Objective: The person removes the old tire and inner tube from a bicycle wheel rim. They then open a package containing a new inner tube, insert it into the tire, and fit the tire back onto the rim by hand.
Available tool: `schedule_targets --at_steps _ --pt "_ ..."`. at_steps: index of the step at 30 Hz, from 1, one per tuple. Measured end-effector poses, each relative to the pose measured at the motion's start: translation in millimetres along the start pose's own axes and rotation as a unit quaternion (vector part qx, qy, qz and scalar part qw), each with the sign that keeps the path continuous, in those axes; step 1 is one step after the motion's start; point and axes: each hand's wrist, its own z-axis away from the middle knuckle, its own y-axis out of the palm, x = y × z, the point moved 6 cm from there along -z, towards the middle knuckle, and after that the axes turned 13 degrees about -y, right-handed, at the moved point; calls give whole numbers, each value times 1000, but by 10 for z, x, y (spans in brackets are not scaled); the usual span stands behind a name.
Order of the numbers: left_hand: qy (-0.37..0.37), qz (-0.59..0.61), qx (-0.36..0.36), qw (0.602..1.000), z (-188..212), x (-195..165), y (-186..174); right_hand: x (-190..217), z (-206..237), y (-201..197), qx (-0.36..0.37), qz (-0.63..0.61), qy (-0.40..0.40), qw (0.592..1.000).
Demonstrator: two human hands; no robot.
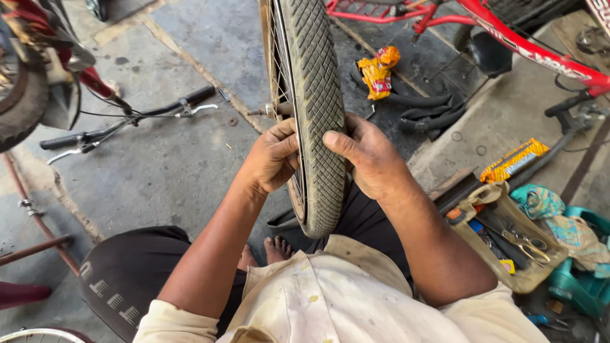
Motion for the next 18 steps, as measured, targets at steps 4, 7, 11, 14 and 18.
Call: schedule_targets --at_steps 4,7,11,14,18 --pt "13 35 -116 993 110 111 81 -16 -25 -141 -27 0 -8 1000" --pt "-13 -59 -200 978 217 65 153 23 -16 -173 -32 13 -6 999" --pt "5 -56 -243 968 265 8 226 69 29 -71 4 54 1 999" --pt "4 -123 -287 950 377 -81 228 63 63 13 -2 62 18 998" --pt "-1 -164 -300 940 479 -191 267 80 60 203 23 61 -5 998"
